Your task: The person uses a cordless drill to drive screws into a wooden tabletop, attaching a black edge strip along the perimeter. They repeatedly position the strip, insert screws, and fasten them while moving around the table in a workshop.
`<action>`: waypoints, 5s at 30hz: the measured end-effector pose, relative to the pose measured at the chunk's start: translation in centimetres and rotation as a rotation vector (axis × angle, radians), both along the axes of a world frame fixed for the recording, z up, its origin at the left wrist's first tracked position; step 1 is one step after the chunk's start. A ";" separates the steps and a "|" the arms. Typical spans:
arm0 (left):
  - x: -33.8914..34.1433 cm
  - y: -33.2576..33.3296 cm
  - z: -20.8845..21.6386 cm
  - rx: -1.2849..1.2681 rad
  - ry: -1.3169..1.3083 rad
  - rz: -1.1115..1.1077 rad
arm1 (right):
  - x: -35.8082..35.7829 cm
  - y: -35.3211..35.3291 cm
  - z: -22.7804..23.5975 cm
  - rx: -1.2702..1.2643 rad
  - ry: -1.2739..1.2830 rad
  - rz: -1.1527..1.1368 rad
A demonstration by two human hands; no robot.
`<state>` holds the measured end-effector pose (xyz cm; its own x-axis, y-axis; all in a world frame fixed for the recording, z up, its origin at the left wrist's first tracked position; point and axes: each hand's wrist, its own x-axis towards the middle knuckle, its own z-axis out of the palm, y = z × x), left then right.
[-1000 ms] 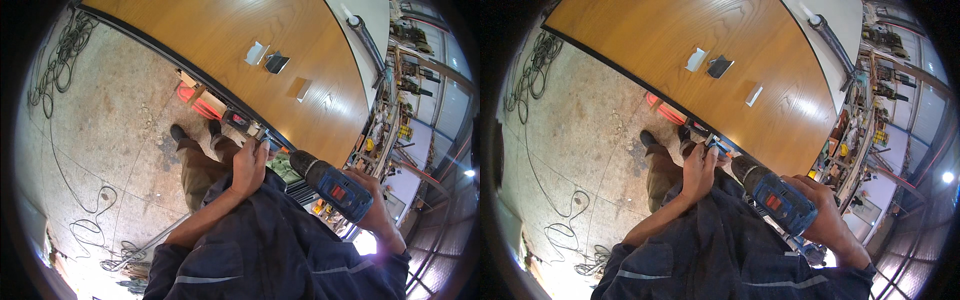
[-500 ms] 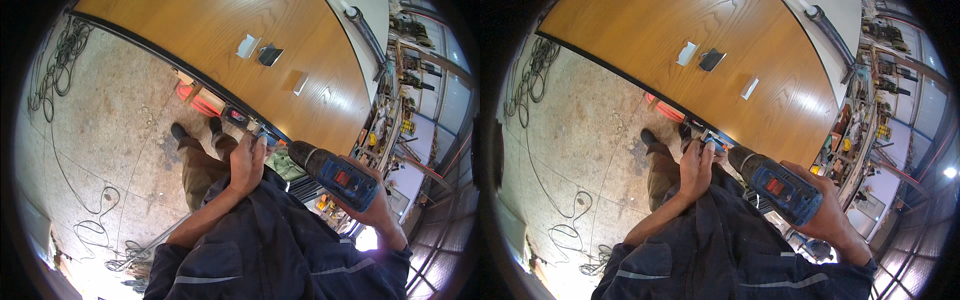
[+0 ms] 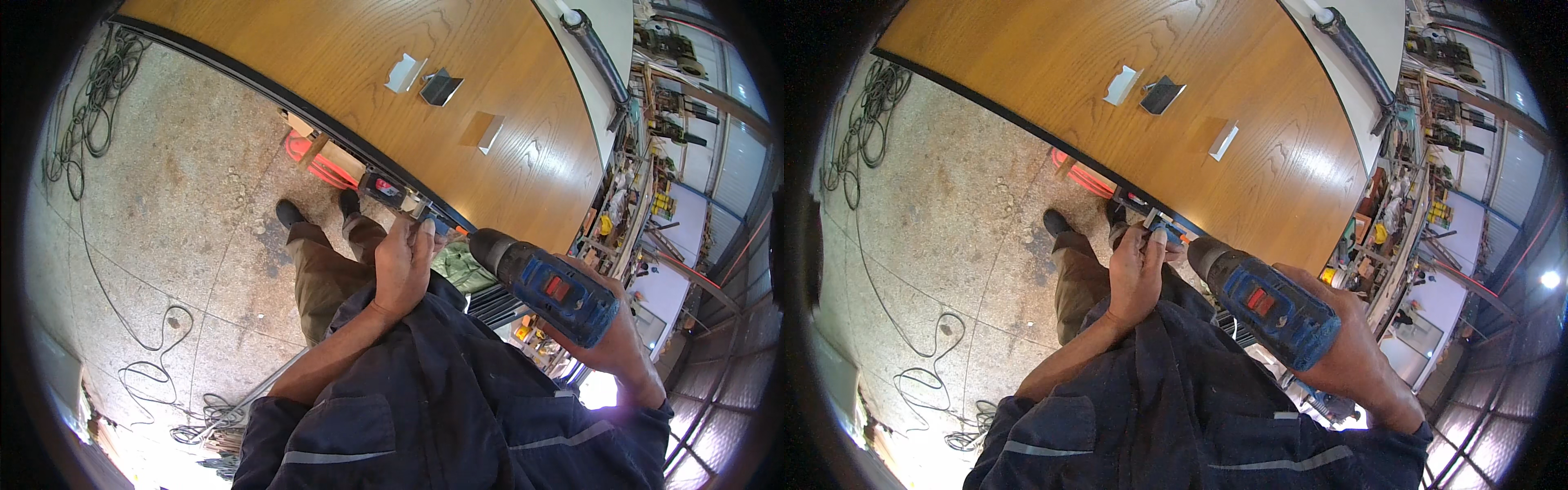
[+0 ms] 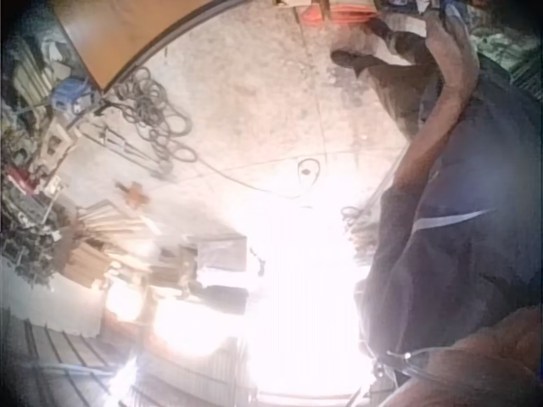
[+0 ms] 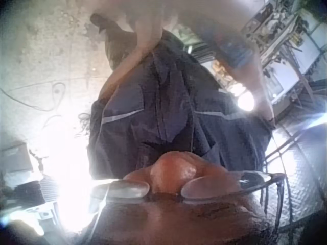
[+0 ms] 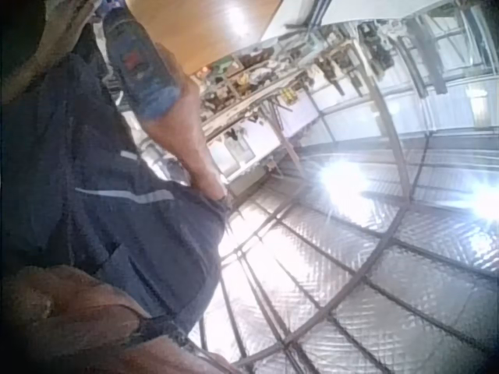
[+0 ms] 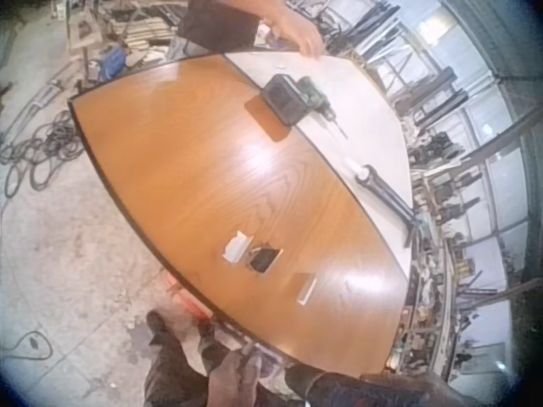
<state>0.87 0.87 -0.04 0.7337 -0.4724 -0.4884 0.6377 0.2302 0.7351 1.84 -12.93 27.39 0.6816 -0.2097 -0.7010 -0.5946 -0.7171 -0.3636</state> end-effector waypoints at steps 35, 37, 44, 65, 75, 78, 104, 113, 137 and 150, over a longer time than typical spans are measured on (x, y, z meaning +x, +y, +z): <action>1.5 0.2 2.1 0.037 0.079 0.113 | -1.9 -1.3 -0.6 -0.070 -0.081 0.202; 1.3 0.2 1.4 0.039 0.073 0.082 | -1.1 -0.6 -0.6 -0.069 -0.040 0.177; 1.0 0.4 2.0 -0.031 0.128 0.062 | -1.5 -0.5 -0.4 -0.086 -0.059 0.168; 0.4 0.2 1.3 0.009 0.073 0.015 | -2.5 0.1 -0.2 -0.104 -0.034 0.093; 0.7 0.0 1.6 0.038 0.117 0.015 | -2.3 0.0 -0.2 -0.090 -0.023 0.118; 0.6 0.0 1.3 0.017 0.092 0.005 | -2.4 -0.2 -0.1 -0.067 -0.003 0.130; 0.6 -0.2 1.0 -0.014 0.076 0.035 | -2.4 -0.5 -1.0 -0.010 -0.044 0.107; 0.7 0.0 0.6 -0.034 0.084 0.027 | -1.8 -0.5 -0.7 -0.004 -0.001 0.090; 1.1 0.5 0.4 -0.032 0.049 -0.019 | -1.6 0.2 -0.8 -0.030 -0.008 0.101; 1.4 0.5 0.7 -0.043 0.099 -0.011 | -0.7 1.2 -0.2 -0.030 0.034 0.033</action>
<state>2.24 1.32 0.69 0.6775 -0.5020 -0.5375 0.7092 0.2525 0.6582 1.18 -11.77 27.21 0.6645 -0.2087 -0.7175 -0.5818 -0.7471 -0.3215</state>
